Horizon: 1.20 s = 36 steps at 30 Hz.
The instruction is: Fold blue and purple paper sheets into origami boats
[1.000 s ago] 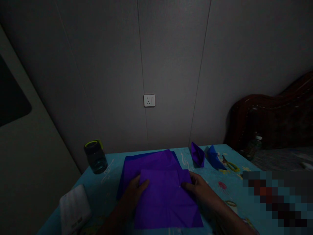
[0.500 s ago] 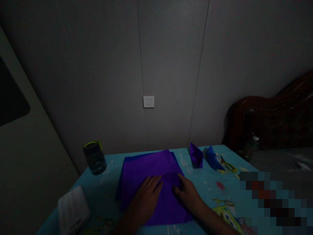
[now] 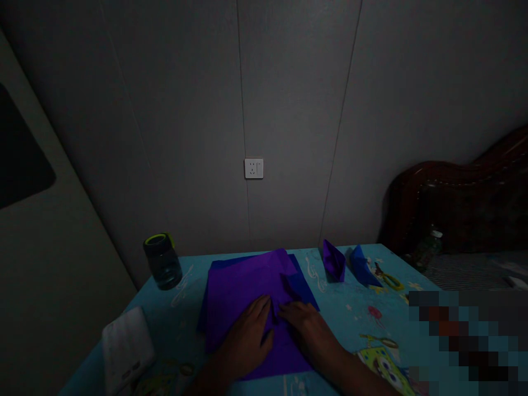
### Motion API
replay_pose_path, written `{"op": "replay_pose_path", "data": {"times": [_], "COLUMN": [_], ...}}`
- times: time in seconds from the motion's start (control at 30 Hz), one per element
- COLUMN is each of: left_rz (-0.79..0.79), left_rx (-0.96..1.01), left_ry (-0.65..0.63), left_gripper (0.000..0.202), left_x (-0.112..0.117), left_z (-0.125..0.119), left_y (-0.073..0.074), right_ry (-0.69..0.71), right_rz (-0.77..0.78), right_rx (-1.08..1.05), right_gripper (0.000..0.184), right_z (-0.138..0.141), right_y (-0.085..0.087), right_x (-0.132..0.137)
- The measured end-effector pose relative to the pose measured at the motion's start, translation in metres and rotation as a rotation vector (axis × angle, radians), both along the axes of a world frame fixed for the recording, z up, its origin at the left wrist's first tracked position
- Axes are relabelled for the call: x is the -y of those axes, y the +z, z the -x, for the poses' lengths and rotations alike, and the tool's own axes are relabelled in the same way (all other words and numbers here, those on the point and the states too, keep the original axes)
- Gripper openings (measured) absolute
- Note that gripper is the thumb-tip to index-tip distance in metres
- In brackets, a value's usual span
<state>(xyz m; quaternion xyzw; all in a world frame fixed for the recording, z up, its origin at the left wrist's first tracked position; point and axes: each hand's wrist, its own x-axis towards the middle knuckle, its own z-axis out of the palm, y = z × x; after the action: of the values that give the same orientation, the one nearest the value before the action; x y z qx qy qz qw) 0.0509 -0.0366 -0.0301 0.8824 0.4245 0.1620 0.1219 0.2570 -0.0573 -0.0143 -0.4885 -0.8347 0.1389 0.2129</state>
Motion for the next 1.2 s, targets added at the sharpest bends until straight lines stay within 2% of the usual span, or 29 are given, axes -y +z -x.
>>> {"op": "replay_pose_path", "data": {"times": [0.1,0.23,0.3,0.4,0.47,0.57,0.67,0.73,0.83,0.93,1.0,1.1,1.2], "left_rz": [-0.004,-0.053,-0.063,-0.054,-0.048,-0.037,-0.04,-0.074,-0.172,-0.246,-0.252,-0.226,-0.168], "left_rx": [0.014,-0.003,0.0,0.007,0.012,0.023,0.003,-0.007,0.003,0.0,0.019,0.141,0.365], "left_ry": [-0.001,-0.066,-0.079,-0.087,-0.085,-0.087,-0.077,-0.037,0.118,0.289,0.344,0.365,0.394], "left_gripper": [0.061,0.056,0.056,0.059,0.059,0.058,0.058,0.055,0.048,0.046,0.044,0.039,0.035], "left_x": [-0.002,-0.003,-0.003,-0.002,-0.001,0.0,-0.001,-0.003,-0.007,-0.011,-0.014,-0.016,-0.016], "left_z": [-0.001,-0.001,-0.002,-0.001,0.0,0.0,-0.002,-0.002,0.003,0.014,0.019,0.021,0.017], "left_y": [-0.001,-0.001,0.0,0.002,0.004,0.004,0.0,-0.005,-0.012,-0.015,-0.015,-0.009,-0.001], "right_ry": [0.033,0.113,0.145,0.191,0.205,0.21,0.195,0.166,0.122,0.072,0.054,0.043,0.03], "right_rz": [0.0,-0.018,0.038,0.149,0.197,0.243,0.224,0.158,0.062,0.027,0.026,0.028,0.026], "right_rx": [0.1,0.094,0.077,0.032,0.007,-0.013,-0.026,-0.014,0.005,0.011,0.004,-0.031,-0.039], "right_gripper": [0.056,0.057,0.057,0.07,0.072,0.069,0.059,0.053,0.043,0.034,0.032,0.032,0.035], "right_z": [0.004,0.007,0.006,0.002,-0.001,-0.004,-0.003,0.0,0.005,0.008,0.009,0.009,0.008], "right_y": [0.0,0.004,0.007,0.009,0.009,0.011,0.013,0.011,0.008,0.006,0.006,0.005,0.004], "right_x": [0.003,0.009,0.015,0.024,0.027,0.029,0.028,0.026,0.022,0.017,0.015,0.012,0.012]}}
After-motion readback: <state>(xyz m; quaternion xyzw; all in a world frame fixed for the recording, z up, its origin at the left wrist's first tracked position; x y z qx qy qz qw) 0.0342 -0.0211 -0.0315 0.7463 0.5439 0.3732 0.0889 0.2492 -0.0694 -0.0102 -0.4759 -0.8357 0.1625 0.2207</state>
